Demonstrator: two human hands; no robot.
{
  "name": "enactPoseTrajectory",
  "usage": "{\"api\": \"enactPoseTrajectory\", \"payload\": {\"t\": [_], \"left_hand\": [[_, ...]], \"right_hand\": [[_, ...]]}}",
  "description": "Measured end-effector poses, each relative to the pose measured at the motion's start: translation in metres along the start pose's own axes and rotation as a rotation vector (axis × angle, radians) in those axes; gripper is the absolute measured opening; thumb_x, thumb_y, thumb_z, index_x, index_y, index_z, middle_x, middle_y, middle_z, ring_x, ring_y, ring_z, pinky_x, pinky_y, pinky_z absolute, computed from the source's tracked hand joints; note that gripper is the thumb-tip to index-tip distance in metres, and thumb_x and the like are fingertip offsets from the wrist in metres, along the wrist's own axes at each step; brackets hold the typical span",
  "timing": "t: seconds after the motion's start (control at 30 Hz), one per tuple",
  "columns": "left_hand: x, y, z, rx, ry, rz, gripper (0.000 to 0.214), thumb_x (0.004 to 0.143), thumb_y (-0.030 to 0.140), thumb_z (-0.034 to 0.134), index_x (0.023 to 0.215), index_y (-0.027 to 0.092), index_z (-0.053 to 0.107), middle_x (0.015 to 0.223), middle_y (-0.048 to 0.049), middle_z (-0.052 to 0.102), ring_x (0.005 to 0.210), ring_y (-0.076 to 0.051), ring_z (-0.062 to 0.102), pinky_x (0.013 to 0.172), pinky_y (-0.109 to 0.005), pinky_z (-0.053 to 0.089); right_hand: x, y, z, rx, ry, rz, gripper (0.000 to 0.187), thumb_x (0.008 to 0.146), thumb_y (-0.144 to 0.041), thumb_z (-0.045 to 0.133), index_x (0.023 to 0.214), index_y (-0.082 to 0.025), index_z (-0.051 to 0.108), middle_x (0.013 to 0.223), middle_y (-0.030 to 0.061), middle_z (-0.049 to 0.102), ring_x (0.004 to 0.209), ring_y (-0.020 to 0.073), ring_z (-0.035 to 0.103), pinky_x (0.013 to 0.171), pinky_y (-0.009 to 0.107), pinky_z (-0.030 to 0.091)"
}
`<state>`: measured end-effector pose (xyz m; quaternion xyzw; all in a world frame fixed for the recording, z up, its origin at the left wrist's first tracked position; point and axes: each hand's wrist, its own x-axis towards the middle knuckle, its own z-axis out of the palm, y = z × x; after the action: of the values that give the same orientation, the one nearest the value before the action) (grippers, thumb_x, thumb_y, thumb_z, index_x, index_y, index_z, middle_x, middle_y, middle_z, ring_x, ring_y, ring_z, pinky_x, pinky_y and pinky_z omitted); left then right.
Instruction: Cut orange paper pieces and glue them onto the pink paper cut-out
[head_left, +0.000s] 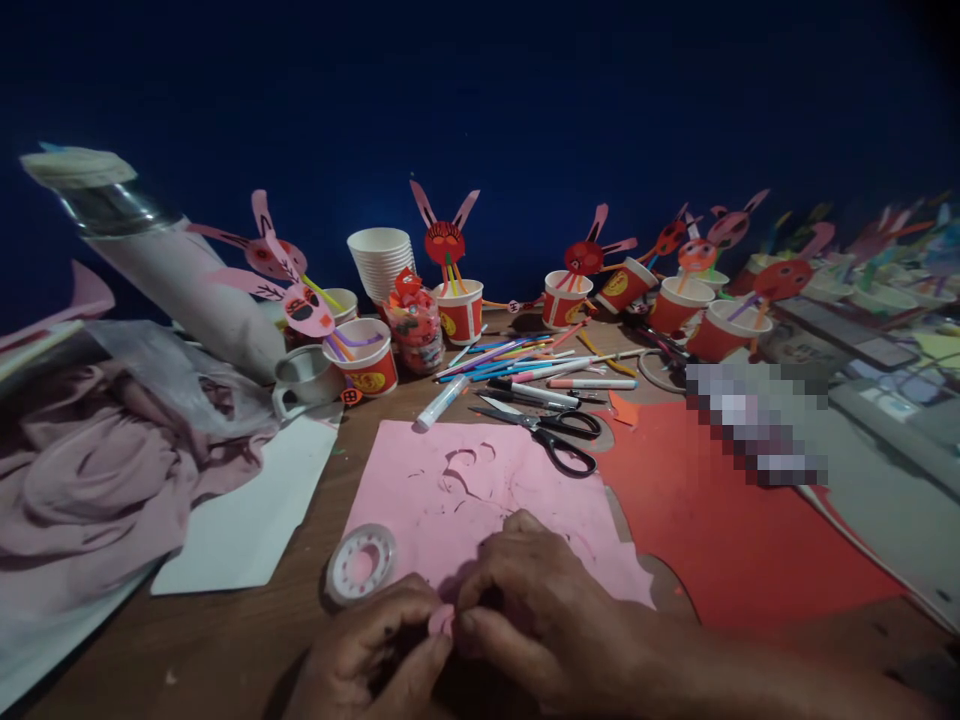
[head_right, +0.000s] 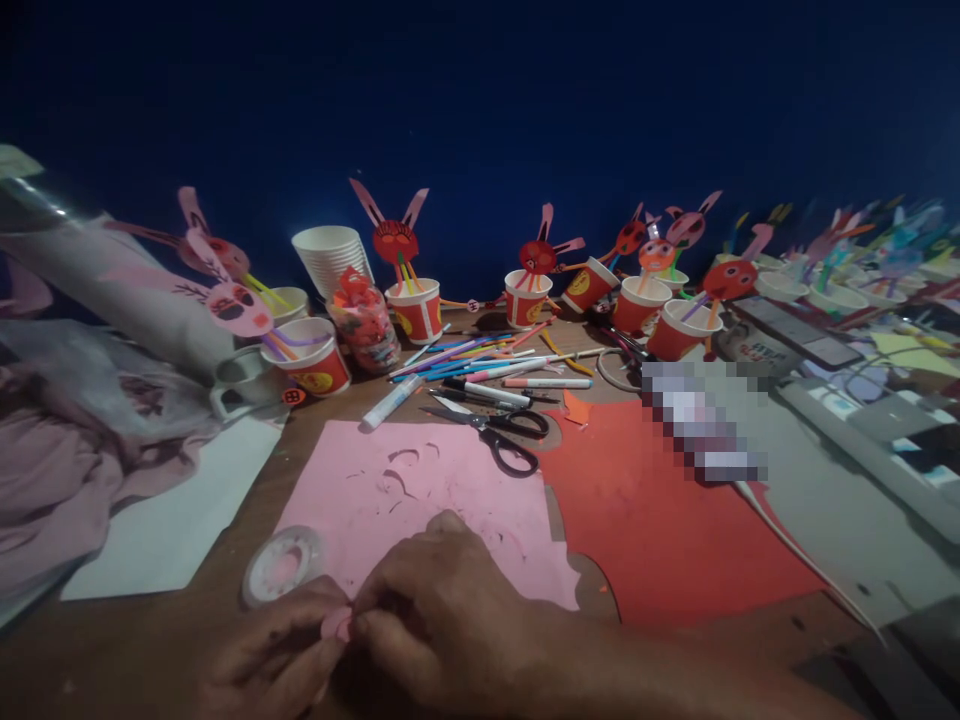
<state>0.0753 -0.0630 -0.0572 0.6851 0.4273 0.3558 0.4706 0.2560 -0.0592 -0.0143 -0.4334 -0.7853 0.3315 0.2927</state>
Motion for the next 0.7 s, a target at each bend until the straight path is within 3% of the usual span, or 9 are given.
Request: {"api": "enactPoseTrajectory", "payload": {"t": [0.2,0.23,0.3,0.37,0.47,0.57,0.7], "left_hand": [[0.004,0.006,-0.011,0.132,-0.069,0.109,0.009,0.079,0.019,0.052,0.072,0.020,0.057,0.061,0.0039,0.057,0.047,-0.006,0.050,0.044,-0.012,0.043],[0.005,0.006,-0.013,0.140,-0.079,0.124,0.009,0.079,0.018,0.052,0.073,0.020,0.058,0.061,0.0039,0.058,0.046,-0.006,0.050,0.043,-0.012,0.042],[0.005,0.005,-0.015,0.156,-0.101,0.158,0.010,0.079,0.015,0.051,0.075,0.020,0.058,0.061,0.0041,0.058,0.047,-0.006,0.050,0.044,-0.013,0.042],[0.005,0.004,-0.015,0.174,-0.102,0.195,0.012,0.079,0.013,0.049,0.074,0.020,0.057,0.061,0.0039,0.057,0.051,-0.007,0.053,0.047,-0.013,0.043],[0.003,0.005,-0.012,0.212,-0.112,0.259,0.014,0.079,0.010,0.047,0.074,0.019,0.055,0.062,0.0033,0.059,0.056,-0.008,0.056,0.051,-0.015,0.045],[0.001,0.009,-0.009,0.259,-0.130,0.376,0.018,0.077,0.004,0.046,0.080,0.019,0.055,0.069,0.0019,0.063,0.062,-0.009,0.059,0.057,-0.017,0.047],[-0.001,0.008,-0.007,0.278,-0.091,0.539,0.023,0.075,0.001,0.047,0.087,0.018,0.055,0.078,-0.0017,0.065,0.070,-0.011,0.059,0.063,-0.021,0.048]], "right_hand": [[0.002,0.002,-0.010,-0.005,0.008,-0.096,0.010,0.079,-0.014,0.054,0.083,-0.017,0.063,0.076,0.0002,0.067,0.071,0.0117,0.058,0.071,0.025,0.042],[0.003,0.005,-0.016,0.004,0.066,-0.120,0.011,0.079,-0.014,0.054,0.084,-0.018,0.063,0.077,-0.0001,0.067,0.071,0.0115,0.058,0.071,0.026,0.043],[0.005,0.013,-0.031,-0.003,0.325,-0.126,0.012,0.079,-0.015,0.054,0.088,-0.018,0.062,0.077,0.0014,0.066,0.071,0.0125,0.058,0.067,0.026,0.044],[0.006,0.023,-0.047,0.025,0.523,-0.027,0.010,0.080,-0.015,0.054,0.083,-0.021,0.061,0.074,-0.0004,0.064,0.067,0.0116,0.057,0.062,0.025,0.045],[0.010,0.037,-0.064,0.130,0.652,0.054,0.008,0.081,-0.018,0.053,0.078,-0.021,0.060,0.066,-0.0022,0.058,0.059,0.0100,0.055,0.053,0.022,0.044],[0.013,0.045,-0.067,0.066,0.639,0.073,0.008,0.080,-0.020,0.054,0.076,-0.020,0.060,0.067,-0.0018,0.059,0.059,0.0097,0.055,0.052,0.022,0.044],[0.016,0.051,-0.060,-0.175,0.485,-0.004,0.009,0.081,-0.019,0.053,0.079,-0.019,0.062,0.067,-0.0004,0.060,0.061,0.0112,0.055,0.056,0.024,0.043]]}}
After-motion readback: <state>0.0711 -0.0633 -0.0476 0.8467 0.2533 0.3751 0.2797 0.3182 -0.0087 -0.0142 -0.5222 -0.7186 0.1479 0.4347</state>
